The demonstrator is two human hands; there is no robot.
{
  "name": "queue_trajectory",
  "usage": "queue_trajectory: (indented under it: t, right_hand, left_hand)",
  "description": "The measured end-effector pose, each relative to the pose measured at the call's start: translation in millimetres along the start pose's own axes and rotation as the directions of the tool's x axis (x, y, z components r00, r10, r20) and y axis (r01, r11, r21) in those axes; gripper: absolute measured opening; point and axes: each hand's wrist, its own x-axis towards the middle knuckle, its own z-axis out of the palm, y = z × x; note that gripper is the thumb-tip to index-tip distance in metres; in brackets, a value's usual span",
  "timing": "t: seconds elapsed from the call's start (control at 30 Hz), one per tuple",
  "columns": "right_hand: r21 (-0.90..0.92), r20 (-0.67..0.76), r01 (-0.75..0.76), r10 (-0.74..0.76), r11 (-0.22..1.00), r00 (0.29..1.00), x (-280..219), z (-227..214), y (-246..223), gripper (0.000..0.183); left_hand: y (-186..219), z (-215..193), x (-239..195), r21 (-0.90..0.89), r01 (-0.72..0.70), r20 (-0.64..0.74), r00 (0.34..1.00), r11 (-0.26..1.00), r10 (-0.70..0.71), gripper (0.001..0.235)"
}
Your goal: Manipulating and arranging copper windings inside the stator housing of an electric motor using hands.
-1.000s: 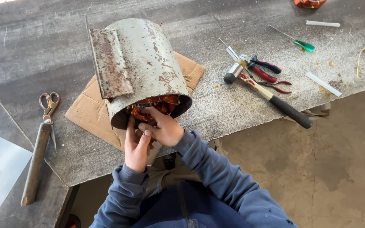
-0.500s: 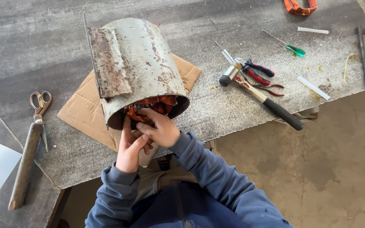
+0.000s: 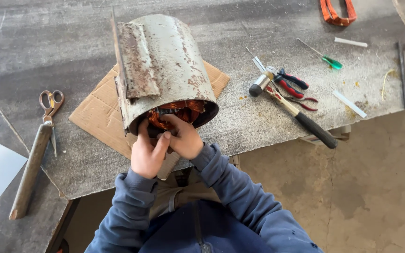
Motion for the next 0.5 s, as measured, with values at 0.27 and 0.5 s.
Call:
queue_trajectory:
  t: [0.27,0.5]
  right_hand:
    - [0.186,-0.022,-0.022,0.027,0.982,0.999,-2,6,-5,0.053]
    - [0.11,0.008,-0.057,0.056,0.992,0.998,-3,2,0,0.055]
  left_hand:
    - [-14,-5,5,0.4,-0.116,-0.016,0.991,0.909,0.133,0.085]
    - [-16,-5,-4,-0.007,-0.047,0.069,0.996,0.999,0.048,0.081]
